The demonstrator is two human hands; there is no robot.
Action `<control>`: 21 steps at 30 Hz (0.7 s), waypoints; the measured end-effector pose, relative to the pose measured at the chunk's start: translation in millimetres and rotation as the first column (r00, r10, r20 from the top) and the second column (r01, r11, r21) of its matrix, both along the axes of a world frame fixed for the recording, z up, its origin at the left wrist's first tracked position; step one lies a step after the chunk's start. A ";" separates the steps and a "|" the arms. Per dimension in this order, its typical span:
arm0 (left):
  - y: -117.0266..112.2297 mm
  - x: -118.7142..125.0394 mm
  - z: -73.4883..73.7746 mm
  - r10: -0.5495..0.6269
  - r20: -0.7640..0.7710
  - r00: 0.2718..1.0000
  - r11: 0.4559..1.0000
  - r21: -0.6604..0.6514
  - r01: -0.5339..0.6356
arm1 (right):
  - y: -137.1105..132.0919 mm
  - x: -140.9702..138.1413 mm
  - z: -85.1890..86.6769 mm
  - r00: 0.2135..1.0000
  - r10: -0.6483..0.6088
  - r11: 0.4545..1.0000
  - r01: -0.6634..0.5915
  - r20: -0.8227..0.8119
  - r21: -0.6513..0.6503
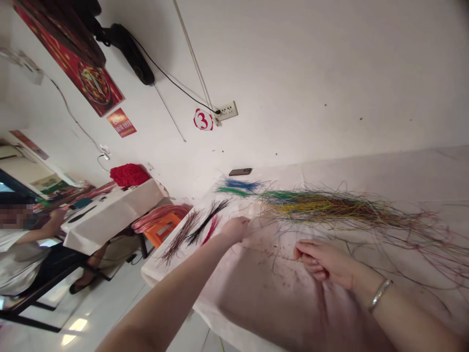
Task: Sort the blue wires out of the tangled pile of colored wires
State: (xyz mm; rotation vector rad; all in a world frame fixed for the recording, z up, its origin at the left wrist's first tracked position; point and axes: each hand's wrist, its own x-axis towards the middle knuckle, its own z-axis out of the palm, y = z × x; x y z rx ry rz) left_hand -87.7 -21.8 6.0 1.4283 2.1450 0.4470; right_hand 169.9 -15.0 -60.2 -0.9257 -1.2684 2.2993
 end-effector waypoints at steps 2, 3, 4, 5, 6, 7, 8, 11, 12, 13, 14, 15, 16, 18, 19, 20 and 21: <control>-2.7 21.9 -10.1 -0.056 0.101 0.993 0.998 0.017 0.054 | -0.2 -0.3 -0.2 1.000 0.001 1.000 -0.001 0.006 0.008; -3.1 35.1 -15.2 -0.076 0.147 0.986 0.997 0.033 0.072 | -0.2 -0.5 -0.3 1.000 -0.001 1.000 0.001 0.007 0.005; -2.7 49.3 -20.0 -0.099 0.191 0.977 0.995 0.050 0.091 | -0.1 -0.7 -0.2 1.000 -0.005 1.000 0.005 0.005 -0.001; -1.4 63.7 -24.5 -0.123 0.229 0.966 0.991 0.075 0.108 | 0.1 -0.9 0.0 1.000 -0.011 1.000 0.011 0.000 -0.008; 0.4 77.7 -28.5 -0.146 0.263 0.954 0.987 0.099 0.124 | 0.2 -1.1 0.3 1.000 -0.017 1.000 0.017 -0.003 -0.014; 2.5 90.6 -31.7 -0.172 0.294 0.940 0.983 0.121 0.142 | 0.3 -1.2 0.7 1.000 -0.023 1.000 0.023 -0.001 -0.017; 4.5 101.5 -33.9 -0.192 0.320 0.928 0.978 0.139 0.155 | 0.5 -1.4 1.0 1.000 -0.030 0.999 0.030 0.004 -0.017; 6.0 115.7 -33.0 -0.226 0.377 0.898 0.971 0.167 0.174 | 0.8 -1.4 1.2 0.999 -0.043 0.999 0.043 0.016 -0.018; 4.3 112.5 -29.5 -0.227 0.385 0.894 0.970 0.175 0.171 | 0.9 -1.4 0.7 0.999 -0.042 0.999 0.042 0.013 -0.019; 1.7 105.2 -24.5 -0.224 0.386 0.895 0.969 0.185 0.163 | 0.9 -1.5 0.0 0.999 -0.037 0.999 0.038 0.007 -0.019; -1.2 93.7 -18.2 -0.210 0.379 0.901 0.970 0.198 0.143 | 0.9 -1.7 -0.9 0.999 -0.032 0.999 0.032 0.000 -0.018; -4.0 78.8 -10.8 -0.190 0.370 0.909 0.970 0.216 0.115 | 0.8 -2.0 -1.7 1.000 -0.026 1.000 0.026 -0.005 -0.015; -6.1 61.1 -3.0 -0.155 0.360 0.920 0.969 0.235 0.072 | 0.6 -2.4 -2.4 1.000 -0.021 1.000 0.021 -0.006 -0.009; -7.0 21.7 11.1 -0.058 0.338 0.940 0.965 0.261 -0.034 | 0.0 -3.4 -2.9 1.000 -0.013 1.000 0.013 -0.002 0.010; -5.9 2.3 16.0 -0.002 0.325 0.946 0.961 0.263 -0.089 | -0.3 -3.9 -2.7 1.000 -0.011 1.000 0.011 0.001 0.019; -3.8 -15.5 18.8 0.060 0.308 0.950 0.953 0.265 -0.147 | -0.6 -4.4 -2.2 1.000 -0.011 1.000 0.011 0.003 0.027; -1.3 -30.8 19.1 0.121 0.289 0.950 0.942 0.268 -0.201 | -0.9 -4.7 -1.6 1.000 -0.013 0.999 0.013 0.003 0.033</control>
